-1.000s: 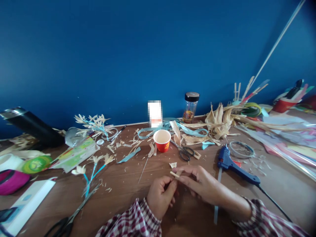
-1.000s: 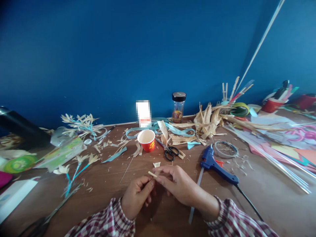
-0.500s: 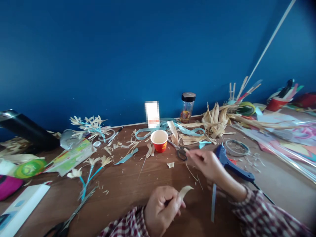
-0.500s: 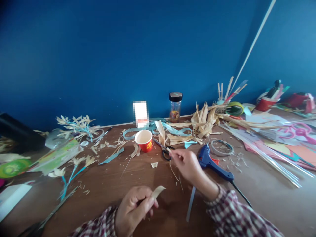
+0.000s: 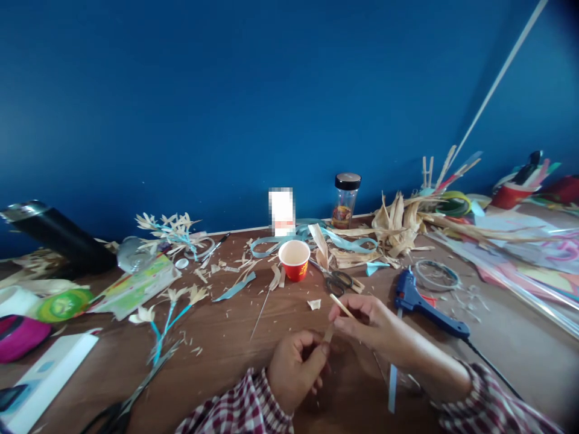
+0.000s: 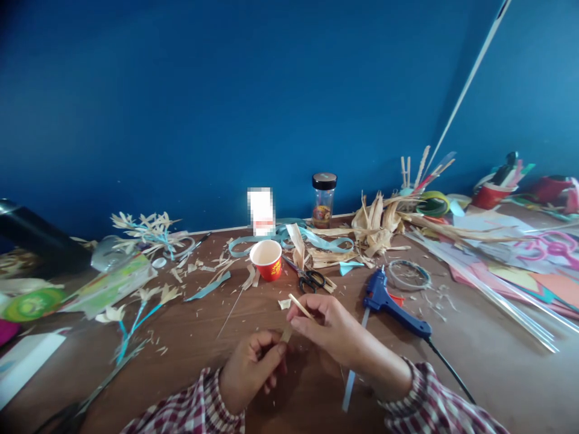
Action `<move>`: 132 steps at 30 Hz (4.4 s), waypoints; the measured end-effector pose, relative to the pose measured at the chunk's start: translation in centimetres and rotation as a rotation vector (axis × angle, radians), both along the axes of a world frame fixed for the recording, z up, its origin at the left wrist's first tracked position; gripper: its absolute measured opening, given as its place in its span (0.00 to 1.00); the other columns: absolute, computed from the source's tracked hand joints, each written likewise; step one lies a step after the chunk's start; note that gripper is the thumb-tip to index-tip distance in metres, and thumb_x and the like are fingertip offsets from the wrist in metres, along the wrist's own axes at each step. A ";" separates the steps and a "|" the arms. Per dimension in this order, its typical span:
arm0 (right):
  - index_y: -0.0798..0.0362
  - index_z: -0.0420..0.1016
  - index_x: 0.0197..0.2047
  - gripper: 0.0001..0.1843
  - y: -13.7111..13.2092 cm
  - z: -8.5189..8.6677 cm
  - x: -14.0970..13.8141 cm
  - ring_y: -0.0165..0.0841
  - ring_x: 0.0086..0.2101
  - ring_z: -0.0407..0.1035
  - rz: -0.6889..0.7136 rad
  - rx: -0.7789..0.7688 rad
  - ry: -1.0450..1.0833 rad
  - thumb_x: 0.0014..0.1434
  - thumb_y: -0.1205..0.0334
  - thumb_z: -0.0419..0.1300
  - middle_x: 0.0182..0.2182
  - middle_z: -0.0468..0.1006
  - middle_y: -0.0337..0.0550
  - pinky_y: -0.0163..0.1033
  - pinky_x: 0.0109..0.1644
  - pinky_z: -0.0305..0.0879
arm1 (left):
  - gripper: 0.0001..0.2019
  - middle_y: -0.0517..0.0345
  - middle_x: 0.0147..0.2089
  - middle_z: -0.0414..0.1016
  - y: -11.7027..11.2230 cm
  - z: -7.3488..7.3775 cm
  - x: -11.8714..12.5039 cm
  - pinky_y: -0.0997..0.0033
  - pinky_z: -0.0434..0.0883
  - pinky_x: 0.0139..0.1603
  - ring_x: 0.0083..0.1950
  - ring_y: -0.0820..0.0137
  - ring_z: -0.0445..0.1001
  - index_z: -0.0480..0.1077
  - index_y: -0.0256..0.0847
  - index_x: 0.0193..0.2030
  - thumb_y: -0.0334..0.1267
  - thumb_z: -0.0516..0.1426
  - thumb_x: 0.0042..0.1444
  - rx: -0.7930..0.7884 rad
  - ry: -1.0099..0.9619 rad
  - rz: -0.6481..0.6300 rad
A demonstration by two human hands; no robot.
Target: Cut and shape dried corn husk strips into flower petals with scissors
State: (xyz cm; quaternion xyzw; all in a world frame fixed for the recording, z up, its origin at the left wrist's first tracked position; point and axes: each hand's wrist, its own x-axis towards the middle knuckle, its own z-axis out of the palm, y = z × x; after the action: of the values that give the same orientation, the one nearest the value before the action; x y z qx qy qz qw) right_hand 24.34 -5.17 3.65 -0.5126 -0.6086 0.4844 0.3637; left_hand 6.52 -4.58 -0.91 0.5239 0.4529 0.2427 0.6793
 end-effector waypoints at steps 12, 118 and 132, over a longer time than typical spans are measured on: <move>0.56 0.73 0.44 0.19 -0.4 0.5 0.0 0.24 0.20 0.55 -0.007 -0.090 0.068 0.59 0.50 0.54 0.19 0.62 0.32 0.29 0.22 0.50 | 0.19 0.58 0.19 0.73 1.3 0.1 -0.3 0.84 0.61 0.12 0.14 0.80 0.65 0.66 0.34 0.26 0.46 0.68 0.36 -0.354 -0.412 0.071; 0.53 0.70 0.34 0.07 6.2 -2.2 -2.0 0.34 0.28 0.69 -0.195 0.322 -0.851 0.55 0.65 0.51 0.27 0.76 0.43 0.36 0.31 0.58 | 0.13 0.62 0.20 0.70 2.2 0.5 -1.5 0.79 0.64 0.16 0.17 0.79 0.65 0.69 0.35 0.26 0.44 0.62 0.43 0.109 -0.264 0.305; 0.53 0.70 0.31 0.07 7.5 -3.3 -1.9 0.37 0.27 0.71 -0.168 0.312 -0.845 0.53 0.61 0.52 0.25 0.77 0.44 0.38 0.31 0.59 | 0.14 0.62 0.20 0.72 3.6 0.5 -1.8 0.78 0.64 0.17 0.16 0.79 0.65 0.69 0.35 0.25 0.45 0.63 0.43 -0.026 -0.263 0.527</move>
State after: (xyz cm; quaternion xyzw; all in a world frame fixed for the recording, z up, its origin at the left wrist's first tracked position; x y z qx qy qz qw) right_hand 22.45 2.35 0.35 -0.6519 -0.7255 0.1042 0.1946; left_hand 4.68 -1.01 -0.44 0.3437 0.4845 0.4707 0.6524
